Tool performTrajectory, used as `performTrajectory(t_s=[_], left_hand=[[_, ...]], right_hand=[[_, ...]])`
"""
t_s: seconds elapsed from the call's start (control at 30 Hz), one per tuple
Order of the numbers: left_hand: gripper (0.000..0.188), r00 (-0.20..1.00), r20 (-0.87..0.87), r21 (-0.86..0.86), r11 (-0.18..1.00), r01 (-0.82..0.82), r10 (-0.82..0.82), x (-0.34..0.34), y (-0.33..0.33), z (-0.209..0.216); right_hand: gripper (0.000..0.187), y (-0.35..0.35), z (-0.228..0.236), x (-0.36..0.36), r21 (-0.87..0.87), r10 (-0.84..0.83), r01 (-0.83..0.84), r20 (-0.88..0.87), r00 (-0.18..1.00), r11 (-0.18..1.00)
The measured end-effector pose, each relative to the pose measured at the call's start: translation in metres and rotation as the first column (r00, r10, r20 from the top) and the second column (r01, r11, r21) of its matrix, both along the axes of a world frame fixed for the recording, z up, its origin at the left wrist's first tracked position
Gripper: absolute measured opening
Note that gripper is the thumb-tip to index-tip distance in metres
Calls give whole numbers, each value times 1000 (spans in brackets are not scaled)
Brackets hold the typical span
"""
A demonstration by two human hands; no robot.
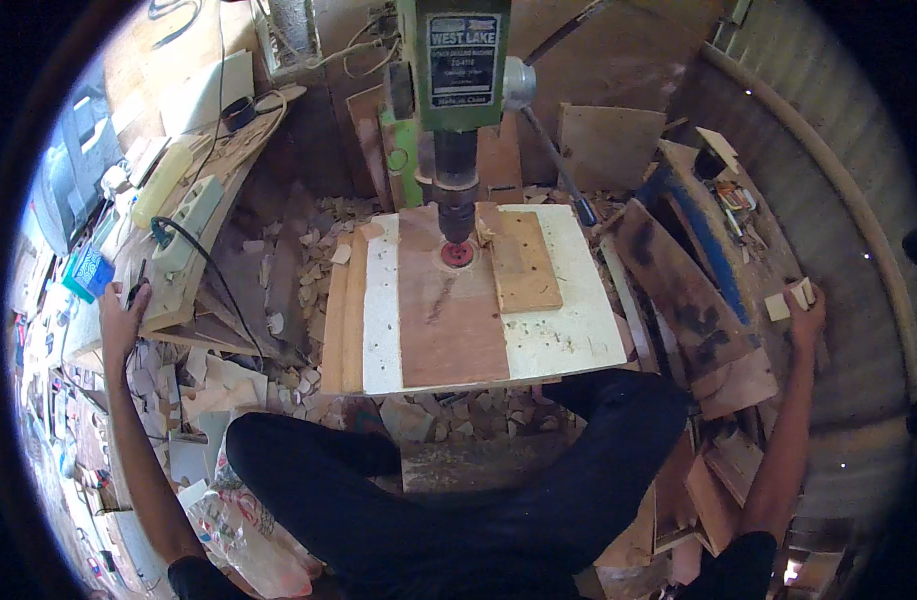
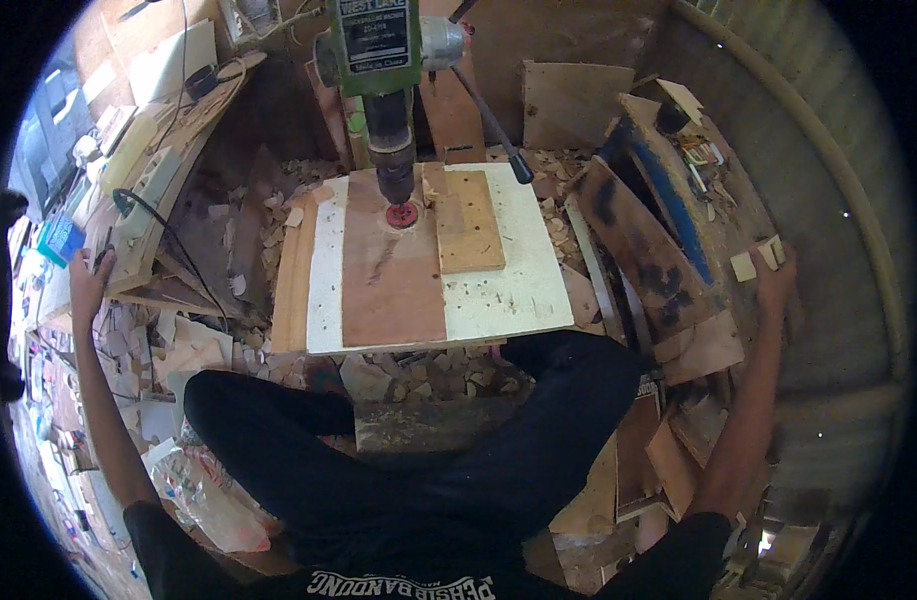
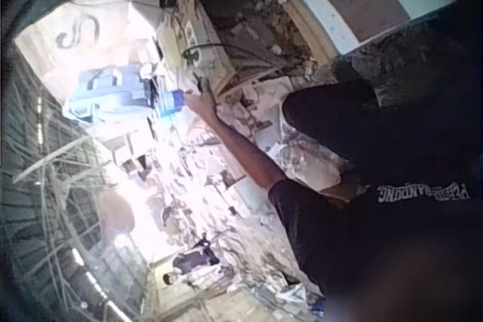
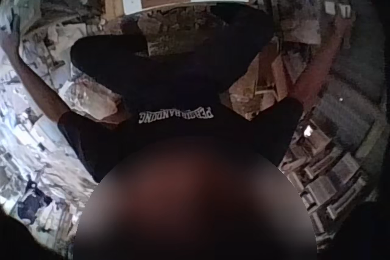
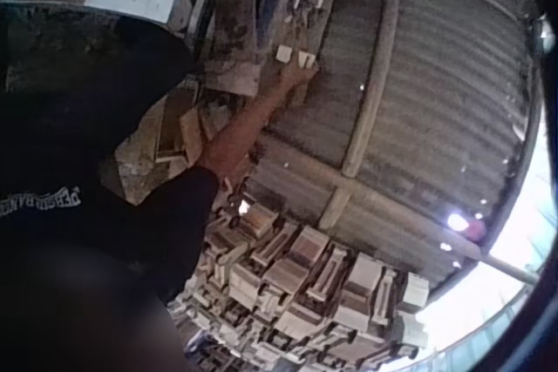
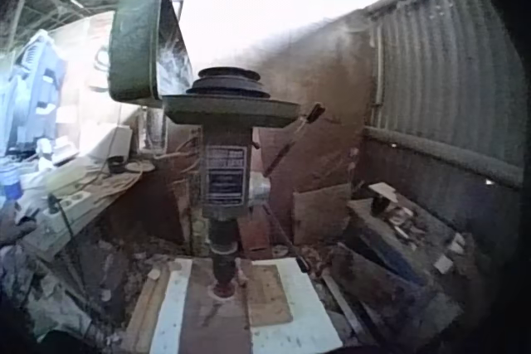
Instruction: The person inspects a small wooden piece, then uses a drill press to bore a hole into it. They handle the wood with both hands, align it under the drill bit, and operate the machine to create the hole.
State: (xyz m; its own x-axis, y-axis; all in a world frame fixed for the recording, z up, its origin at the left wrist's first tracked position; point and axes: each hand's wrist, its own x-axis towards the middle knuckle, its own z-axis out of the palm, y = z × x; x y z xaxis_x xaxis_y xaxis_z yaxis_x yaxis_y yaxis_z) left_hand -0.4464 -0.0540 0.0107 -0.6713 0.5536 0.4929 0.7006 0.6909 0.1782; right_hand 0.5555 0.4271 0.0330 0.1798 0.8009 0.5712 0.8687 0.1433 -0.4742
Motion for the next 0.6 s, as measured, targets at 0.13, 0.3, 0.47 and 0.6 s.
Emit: performTrajectory(t_s=[0.13, 0.3, 0.47, 0.6], left_hand=[[62, 999, -18, -5, 999, 50, -50, 21, -9, 15], [51, 940, 302, 294, 953, 64, -157, 89, -20, 44], [50, 656, 465, 550, 775, 311, -594, 247, 13, -6], [70, 40, 553, 822, 553, 133, -832, 377, 60, -57]], right_hand=[[68, -20, -2, -29, 50, 126, -123, -64, 990, 991], [70, -97, 4, -123, -23, 254, -257, -77, 964, 966], [77, -191, -9, -250, -166, 707, -773, -322, 629, 612], [79, -238, -21, -336, -235, 905, -929, -253, 342, 285]])
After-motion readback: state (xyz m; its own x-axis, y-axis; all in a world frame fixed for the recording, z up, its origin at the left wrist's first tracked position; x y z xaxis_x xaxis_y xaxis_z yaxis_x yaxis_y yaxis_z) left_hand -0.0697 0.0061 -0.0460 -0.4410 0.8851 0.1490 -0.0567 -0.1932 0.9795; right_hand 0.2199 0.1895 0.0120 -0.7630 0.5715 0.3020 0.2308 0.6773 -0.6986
